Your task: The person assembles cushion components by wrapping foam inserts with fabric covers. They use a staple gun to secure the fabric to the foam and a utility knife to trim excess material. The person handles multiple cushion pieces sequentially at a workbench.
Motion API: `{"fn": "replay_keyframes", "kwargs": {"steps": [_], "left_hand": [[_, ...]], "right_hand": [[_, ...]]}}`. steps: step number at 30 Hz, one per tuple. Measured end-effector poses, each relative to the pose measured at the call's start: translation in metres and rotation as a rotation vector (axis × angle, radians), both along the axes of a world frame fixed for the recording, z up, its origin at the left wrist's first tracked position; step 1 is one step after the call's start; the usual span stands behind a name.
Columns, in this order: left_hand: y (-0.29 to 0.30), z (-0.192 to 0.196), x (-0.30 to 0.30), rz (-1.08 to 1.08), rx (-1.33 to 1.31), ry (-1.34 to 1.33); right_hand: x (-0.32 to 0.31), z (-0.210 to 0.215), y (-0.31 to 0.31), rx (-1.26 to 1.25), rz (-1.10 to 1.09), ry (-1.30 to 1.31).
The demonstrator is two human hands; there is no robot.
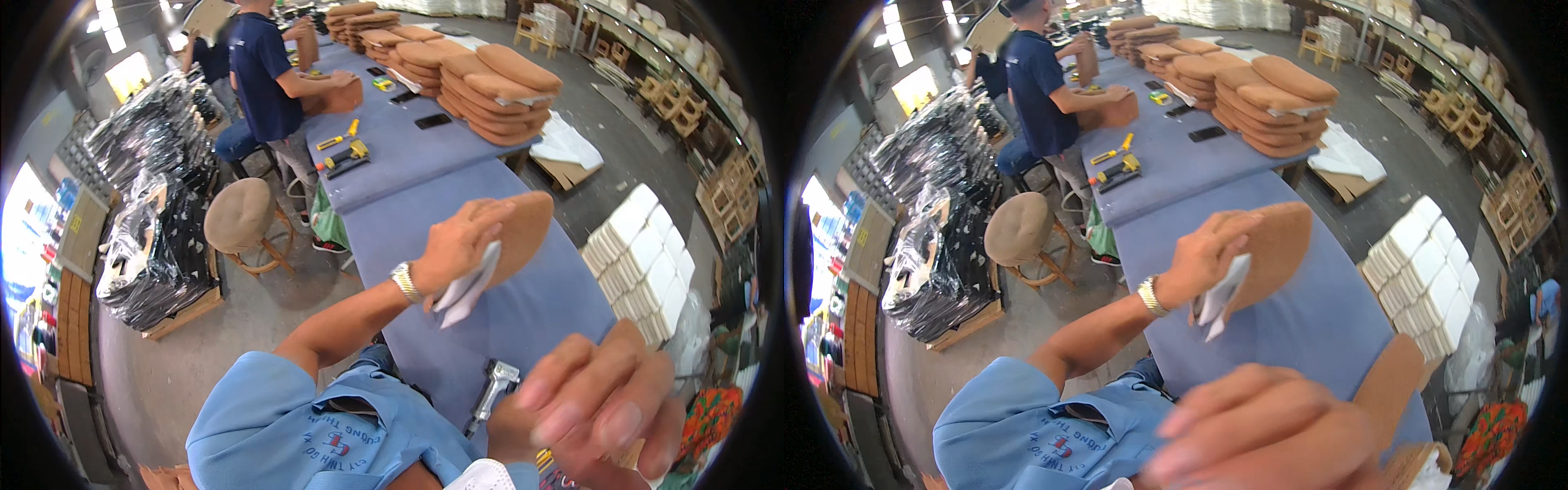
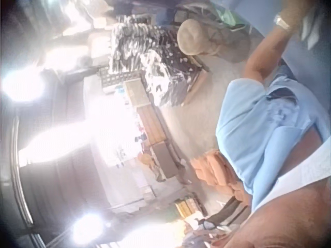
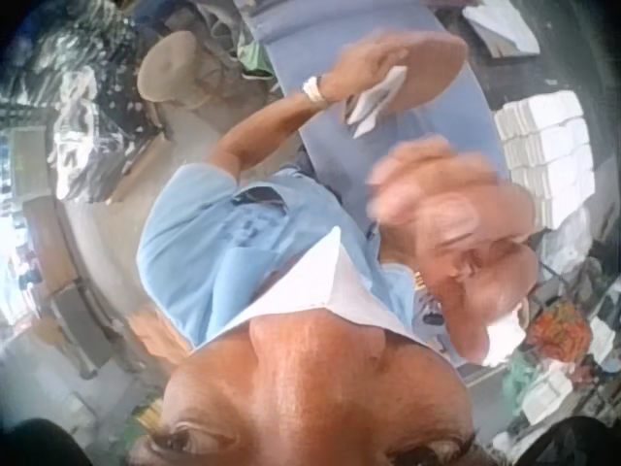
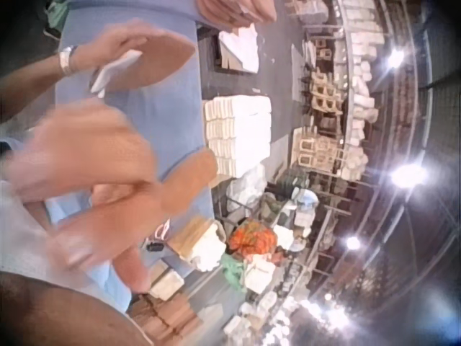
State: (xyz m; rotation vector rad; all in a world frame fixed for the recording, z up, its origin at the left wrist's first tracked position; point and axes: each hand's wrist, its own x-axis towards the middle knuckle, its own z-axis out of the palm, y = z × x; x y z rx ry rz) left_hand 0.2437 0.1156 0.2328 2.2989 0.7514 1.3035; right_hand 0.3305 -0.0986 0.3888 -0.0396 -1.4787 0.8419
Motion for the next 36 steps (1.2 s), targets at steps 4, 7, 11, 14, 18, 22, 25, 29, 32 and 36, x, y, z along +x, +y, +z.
{"fn": "replay_keyframes", "kwargs": {"steps": [4,7,11,14,18,22,25,29,32,36], "left_hand": [[-0.002,-0.006,-0.02,-0.007,0.065,-0.048],[-0.005,-0.01,-0.017,-0.047,0.065,-0.104],[-0.004,-0.016,-0.014,-0.045,0.069,-0.142],[-0.003,-0.011,-0.02,-0.022,-0.032,-0.086],[0.005,-0.02,-0.017,0.001,-0.168,-0.196],[0.011,-0.026,-0.021,-0.029,-0.268,-0.215],[0.017,-0.032,-0.023,-0.094,-0.281,-0.206],[0.009,-0.03,-0.03,-0.124,-0.297,-0.189],[0.0,-0.025,-0.02,-0.181,-0.292,-0.218],[-0.003,-0.026,-0.021,-0.172,-0.182,-0.206]], "right_hand": [[-0.024,0.011,0.012,-0.066,0.199,-0.088],[-0.028,0.008,0.017,-0.084,0.214,-0.099],[-0.03,0.003,0.023,-0.079,0.211,-0.084],[-0.029,0.003,0.024,-0.081,0.197,-0.084],[-0.03,0.008,0.029,-0.065,0.178,-0.108],[-0.034,0.006,0.032,-0.047,0.151,-0.116],[-0.038,0.008,0.033,-0.034,0.136,-0.135],[-0.035,0.005,0.038,-0.02,0.092,-0.147],[-0.023,0.006,0.033,-0.003,-0.135,-0.169],[0.031,-0.023,0.069,0.033,-0.811,-0.271]]}}
